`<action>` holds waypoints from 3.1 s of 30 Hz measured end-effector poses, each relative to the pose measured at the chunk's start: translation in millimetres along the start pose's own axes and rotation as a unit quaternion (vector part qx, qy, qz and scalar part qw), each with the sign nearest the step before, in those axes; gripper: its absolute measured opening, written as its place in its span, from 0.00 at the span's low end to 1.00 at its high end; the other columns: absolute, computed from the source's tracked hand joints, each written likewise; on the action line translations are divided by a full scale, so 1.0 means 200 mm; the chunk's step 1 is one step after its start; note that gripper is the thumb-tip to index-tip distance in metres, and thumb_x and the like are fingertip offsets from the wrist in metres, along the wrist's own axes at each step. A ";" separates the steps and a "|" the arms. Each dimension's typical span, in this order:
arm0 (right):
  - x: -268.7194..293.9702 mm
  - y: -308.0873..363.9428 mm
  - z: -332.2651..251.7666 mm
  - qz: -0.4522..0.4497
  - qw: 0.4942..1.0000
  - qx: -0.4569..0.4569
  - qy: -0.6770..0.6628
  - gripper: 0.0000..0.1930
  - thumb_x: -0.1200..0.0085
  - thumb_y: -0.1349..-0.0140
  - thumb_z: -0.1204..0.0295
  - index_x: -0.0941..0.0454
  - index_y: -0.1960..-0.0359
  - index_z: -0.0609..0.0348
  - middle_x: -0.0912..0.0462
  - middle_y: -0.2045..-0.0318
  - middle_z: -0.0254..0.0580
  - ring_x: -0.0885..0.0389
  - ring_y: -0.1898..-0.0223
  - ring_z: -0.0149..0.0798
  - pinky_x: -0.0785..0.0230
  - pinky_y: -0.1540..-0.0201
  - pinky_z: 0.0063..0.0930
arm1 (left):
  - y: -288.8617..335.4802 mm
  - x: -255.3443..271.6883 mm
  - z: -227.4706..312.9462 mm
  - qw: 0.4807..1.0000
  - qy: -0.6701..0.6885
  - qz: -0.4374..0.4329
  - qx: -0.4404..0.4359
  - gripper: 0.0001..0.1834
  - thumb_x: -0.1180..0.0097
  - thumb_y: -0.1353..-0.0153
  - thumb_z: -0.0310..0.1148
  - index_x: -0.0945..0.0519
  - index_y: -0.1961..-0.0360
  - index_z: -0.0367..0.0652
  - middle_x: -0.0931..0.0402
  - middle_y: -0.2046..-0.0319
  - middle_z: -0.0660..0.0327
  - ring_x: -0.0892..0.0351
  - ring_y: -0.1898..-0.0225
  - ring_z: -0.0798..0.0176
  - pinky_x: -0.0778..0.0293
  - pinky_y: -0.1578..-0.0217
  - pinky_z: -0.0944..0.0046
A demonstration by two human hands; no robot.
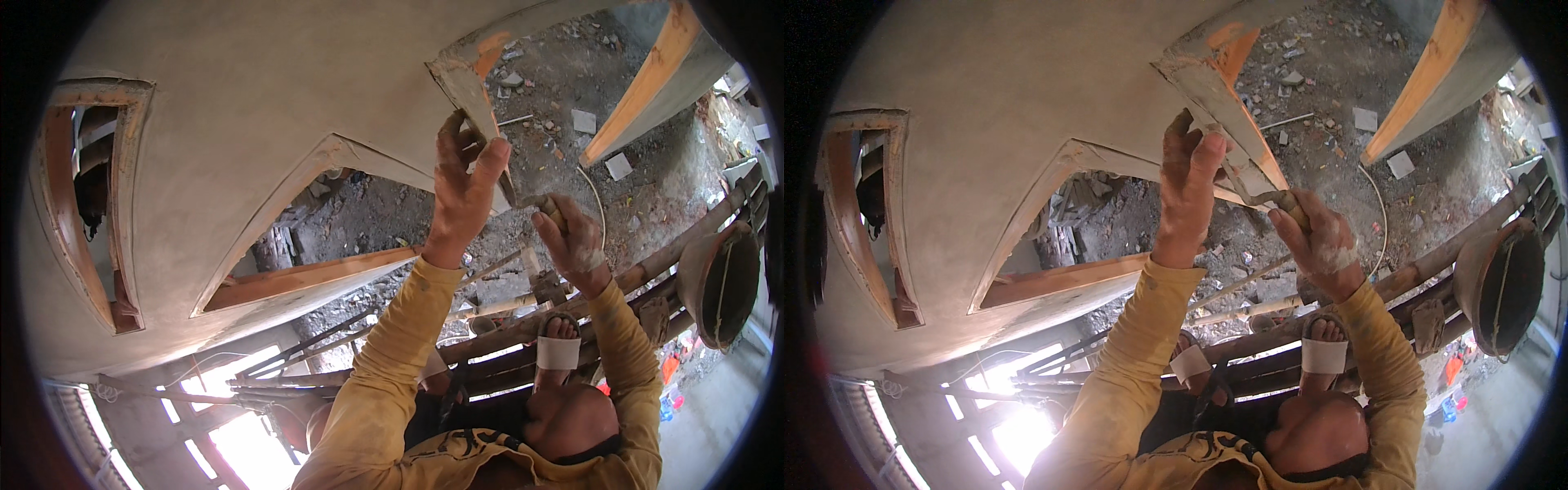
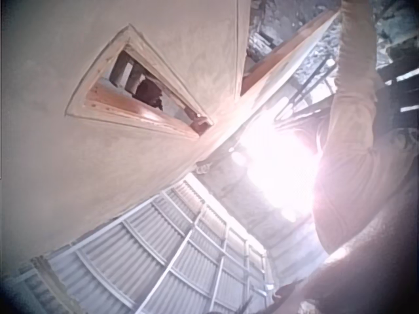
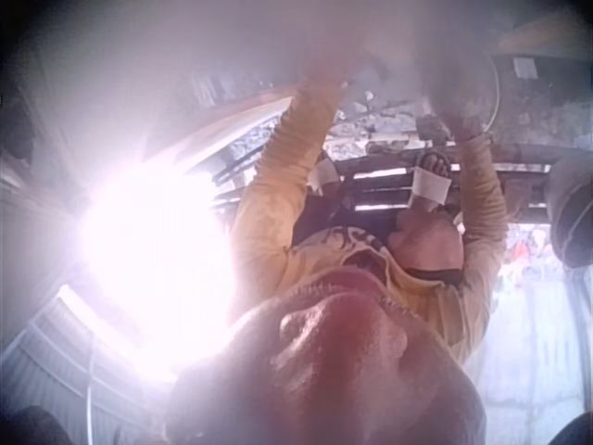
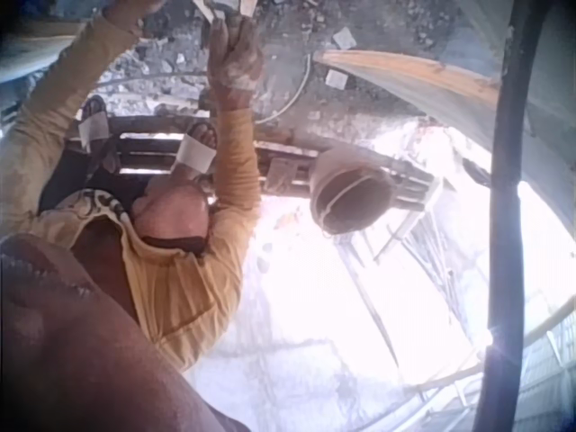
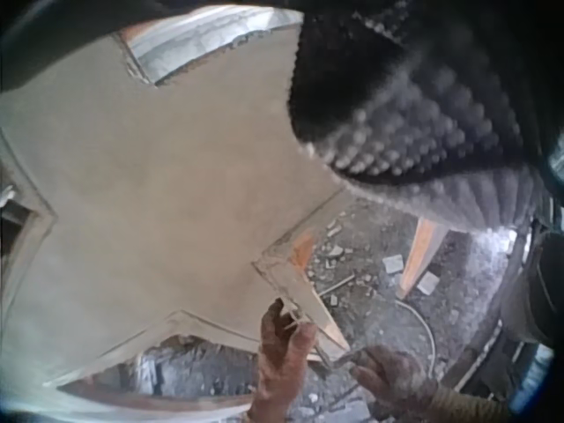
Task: The person applies plaster to a ceiling using a trowel and a hawk, smoothing the surface and cleaning excess material. They work on a section of the ceiling, ensuring an even application and finish.
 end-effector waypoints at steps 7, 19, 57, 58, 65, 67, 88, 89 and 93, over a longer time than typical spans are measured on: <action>0.01 -0.05 -0.07 -0.028 0.996 -0.059 -0.068 0.13 0.47 0.39 0.67 0.27 0.59 0.65 0.23 0.77 0.48 0.23 0.78 0.44 0.32 0.74 0.31 | -0.01 0.02 0.02 0.999 0.022 0.017 -0.016 0.35 0.44 0.40 0.44 0.42 0.41 0.32 0.28 0.57 0.50 0.27 0.57 0.62 0.27 0.59 0.64; -0.01 0.03 -0.01 -0.008 0.998 -0.061 -0.022 0.14 0.45 0.39 0.64 0.26 0.58 0.62 0.19 0.75 0.47 0.19 0.76 0.44 0.29 0.74 0.32 | 0.01 0.00 -0.03 1.000 0.004 0.011 0.027 0.39 0.43 0.42 0.50 0.42 0.41 0.33 0.29 0.57 0.51 0.27 0.56 0.62 0.28 0.57 0.64; -0.02 0.02 0.00 -0.003 0.998 -0.057 -0.025 0.15 0.45 0.39 0.66 0.27 0.56 0.63 0.21 0.75 0.48 0.20 0.77 0.42 0.31 0.74 0.31 | -0.09 0.02 -0.01 1.000 -0.012 0.007 -0.015 0.32 0.44 0.40 0.45 0.37 0.44 0.32 0.28 0.59 0.58 0.28 0.60 0.68 0.29 0.59 0.67; -0.02 0.03 0.02 0.001 0.997 -0.073 -0.031 0.15 0.45 0.39 0.66 0.27 0.56 0.63 0.21 0.75 0.48 0.20 0.77 0.42 0.31 0.74 0.32 | -0.09 0.02 -0.03 1.000 -0.019 -0.004 -0.010 0.32 0.44 0.40 0.42 0.39 0.43 0.30 0.28 0.58 0.57 0.28 0.60 0.67 0.29 0.59 0.67; -0.06 0.04 0.09 0.080 0.995 0.010 0.051 0.16 0.43 0.41 0.65 0.27 0.57 0.62 0.21 0.72 0.46 0.20 0.74 0.45 0.29 0.74 0.33 | -0.13 0.07 -0.12 0.993 -0.021 0.076 -0.084 0.19 0.45 0.38 0.40 0.26 0.57 0.32 0.27 0.67 0.62 0.32 0.69 0.71 0.32 0.69 0.69; -0.08 0.02 0.13 0.083 0.994 0.010 0.064 0.16 0.42 0.42 0.65 0.26 0.57 0.61 0.21 0.70 0.46 0.19 0.72 0.44 0.29 0.73 0.33 | -0.15 0.12 -0.16 0.985 -0.087 0.133 -0.065 0.15 0.46 0.38 0.38 0.24 0.64 0.33 0.27 0.72 0.64 0.33 0.72 0.72 0.33 0.71 0.69; -0.19 -0.13 0.39 0.114 0.989 0.065 0.060 0.15 0.39 0.44 0.61 0.26 0.60 0.55 0.20 0.70 0.40 0.19 0.72 0.44 0.27 0.74 0.33 | -0.17 0.14 -0.17 0.972 -0.144 0.164 -0.091 0.13 0.47 0.37 0.36 0.28 0.72 0.35 0.28 0.79 0.63 0.33 0.76 0.73 0.33 0.74 0.70; -0.19 -0.13 0.39 0.112 0.990 0.060 0.068 0.15 0.39 0.44 0.62 0.26 0.60 0.55 0.20 0.70 0.40 0.19 0.72 0.44 0.27 0.74 0.33 | -0.18 0.14 -0.16 0.967 -0.174 0.168 -0.083 0.13 0.47 0.37 0.35 0.28 0.72 0.35 0.28 0.79 0.63 0.33 0.75 0.73 0.33 0.73 0.70; -0.19 -0.20 0.33 0.107 0.991 0.054 0.060 0.15 0.39 0.45 0.62 0.26 0.60 0.55 0.20 0.71 0.41 0.19 0.72 0.44 0.27 0.74 0.33 | -0.22 0.17 -0.13 0.959 -0.202 0.170 -0.106 0.13 0.47 0.37 0.35 0.29 0.72 0.35 0.29 0.80 0.63 0.34 0.76 0.73 0.34 0.74 0.70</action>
Point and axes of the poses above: each hand's wrist, its own y-axis away from the middle knuckle, its own x-axis out of the back of the hand, z = x × y, the point moved 5 cm from there along -y, towards the middle knuckle
